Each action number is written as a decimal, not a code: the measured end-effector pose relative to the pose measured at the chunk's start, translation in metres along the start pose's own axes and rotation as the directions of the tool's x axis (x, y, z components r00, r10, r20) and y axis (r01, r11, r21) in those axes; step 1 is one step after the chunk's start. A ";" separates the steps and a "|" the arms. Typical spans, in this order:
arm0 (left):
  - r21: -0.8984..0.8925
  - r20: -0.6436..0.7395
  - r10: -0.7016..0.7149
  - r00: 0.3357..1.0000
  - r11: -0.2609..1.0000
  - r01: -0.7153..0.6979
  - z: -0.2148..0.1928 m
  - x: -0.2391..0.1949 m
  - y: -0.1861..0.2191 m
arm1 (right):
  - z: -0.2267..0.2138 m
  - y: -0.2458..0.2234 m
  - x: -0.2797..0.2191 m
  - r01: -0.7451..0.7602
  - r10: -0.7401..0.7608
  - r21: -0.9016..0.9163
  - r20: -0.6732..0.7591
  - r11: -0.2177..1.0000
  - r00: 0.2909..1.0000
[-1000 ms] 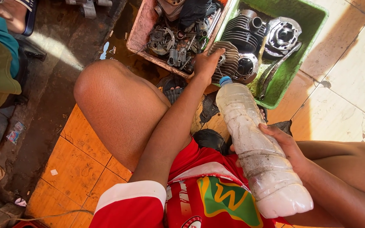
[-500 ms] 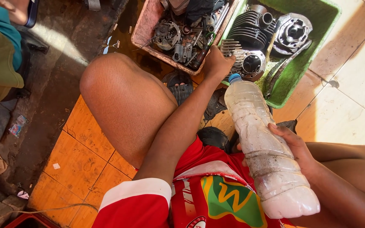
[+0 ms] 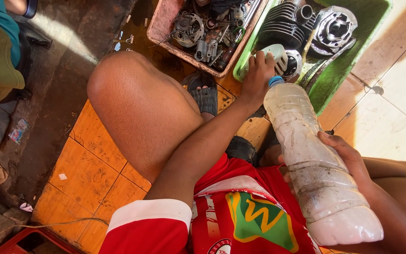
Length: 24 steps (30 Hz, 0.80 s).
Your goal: Cleaning motorcycle engine cylinder components using a brush and solvent to remove grime and oil.
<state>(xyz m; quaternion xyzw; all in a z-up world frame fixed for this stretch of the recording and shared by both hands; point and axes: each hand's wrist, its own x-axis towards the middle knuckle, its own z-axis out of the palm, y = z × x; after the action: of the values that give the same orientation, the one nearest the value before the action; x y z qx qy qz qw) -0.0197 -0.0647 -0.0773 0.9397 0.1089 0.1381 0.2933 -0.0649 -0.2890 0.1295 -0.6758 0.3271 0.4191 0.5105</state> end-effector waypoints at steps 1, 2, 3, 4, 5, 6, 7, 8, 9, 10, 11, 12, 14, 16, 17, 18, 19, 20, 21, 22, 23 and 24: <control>0.018 0.047 0.002 0.999 1.000 -0.003 0.002 -0.004 0.002 | -0.009 0.008 0.006 0.036 -0.036 -0.010 0.014 0.999 0.999; 0.017 0.049 -0.002 0.999 1.000 0.001 0.001 -0.008 0.006 | -0.007 0.008 0.003 0.032 -0.032 -0.013 0.013 0.999 0.999; 0.053 0.020 0.031 0.999 0.998 -0.032 0.000 -0.010 0.009 | -0.005 0.007 0.000 0.024 -0.024 -0.036 0.004 0.999 1.000; 0.089 -0.007 0.064 0.998 0.994 -0.063 -0.002 -0.012 0.012 | -0.003 0.005 -0.002 0.017 -0.017 -0.058 -0.005 0.998 1.000; 0.090 -0.010 0.062 0.998 0.994 -0.060 -0.005 -0.012 0.013 | 0.004 -0.001 -0.009 0.018 -0.018 -0.061 -0.004 0.998 1.000; 0.165 0.026 0.081 0.996 0.983 -0.084 -0.008 -0.012 0.015 | 0.011 -0.008 -0.016 -0.034 0.034 -0.036 -0.020 0.999 0.999; 0.237 0.067 0.095 0.993 0.965 -0.108 -0.011 -0.014 0.016 | 0.018 -0.012 -0.024 -0.089 0.089 -0.009 -0.036 0.996 0.995; 0.237 0.067 0.090 0.994 0.966 -0.104 0.003 -0.019 0.011 | 0.017 -0.011 -0.021 -0.092 0.091 -0.013 -0.036 0.996 0.995; 0.289 0.112 0.084 0.990 0.951 -0.113 0.016 -0.024 0.007 | 0.015 -0.010 -0.019 -0.064 0.062 -0.050 -0.049 0.997 0.997; 0.339 0.157 0.074 0.985 0.932 -0.124 0.029 -0.028 0.003 | 0.013 -0.008 -0.017 -0.037 0.031 -0.087 -0.062 0.996 0.998; 0.339 0.158 0.071 0.985 0.933 -0.121 0.038 -0.032 -0.003 | 0.012 -0.008 -0.014 -0.039 0.034 -0.090 -0.062 0.995 0.998; 0.368 0.122 0.122 0.985 0.916 -0.159 0.046 -0.036 -0.008 | 0.011 -0.008 -0.012 -0.005 -0.001 -0.114 -0.053 0.993 0.999; 0.396 0.083 0.175 0.981 0.898 -0.194 0.048 -0.042 -0.005 | 0.013 -0.012 -0.015 0.032 -0.039 -0.140 -0.047 0.990 0.998; 0.538 0.063 0.198 0.978 0.819 -0.200 0.031 -0.042 0.004 | 0.023 -0.020 -0.022 -0.004 -0.002 -0.073 -0.083 0.997 0.997; 0.539 0.059 0.197 0.979 0.819 -0.197 0.033 -0.044 0.005 | 0.027 -0.023 -0.025 -0.001 -0.005 -0.076 -0.081 0.997 0.997; 0.520 0.051 0.204 0.978 0.830 -0.201 0.034 -0.047 0.006 | 0.031 -0.026 -0.028 -0.024 0.022 -0.050 -0.054 0.998 0.998; 0.500 0.047 0.209 0.977 0.842 -0.204 0.036 -0.052 0.006 | 0.034 -0.028 -0.031 -0.052 0.051 -0.024 -0.026 0.998 0.998; 0.500 0.047 0.205 0.978 0.842 -0.201 0.037 -0.051 0.005 | 0.034 -0.026 -0.029 -0.053 0.052 -0.027 -0.024 0.998 0.998; 0.502 0.061 0.201 0.978 0.840 -0.205 0.037 -0.052 0.005 | 0.033 -0.024 -0.027 -0.061 0.059 -0.022 -0.051 0.998 0.997; 0.503 0.076 0.197 0.977 0.839 -0.208 0.039 -0.053 0.004 | 0.032 -0.021 -0.025 -0.068 0.066 -0.017 -0.077 0.998 0.995; 0.500 0.077 0.196 0.978 0.841 -0.208 0.037 -0.053 0.005 | 0.032 -0.020 -0.024 -0.070 0.069 -0.018 -0.081 0.997 0.994; 0.485 0.108 0.176 0.978 0.850 -0.207 0.035 -0.053 0.005 | 0.032 -0.020 -0.024 -0.060 0.057 -0.030 -0.082 0.998 0.995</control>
<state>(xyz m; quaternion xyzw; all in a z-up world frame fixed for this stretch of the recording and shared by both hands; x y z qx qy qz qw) -0.0574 -0.1021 -0.1124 0.9932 0.0375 0.1060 0.0315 -0.0654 -0.2527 0.1549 -0.6905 0.3604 0.4114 0.4734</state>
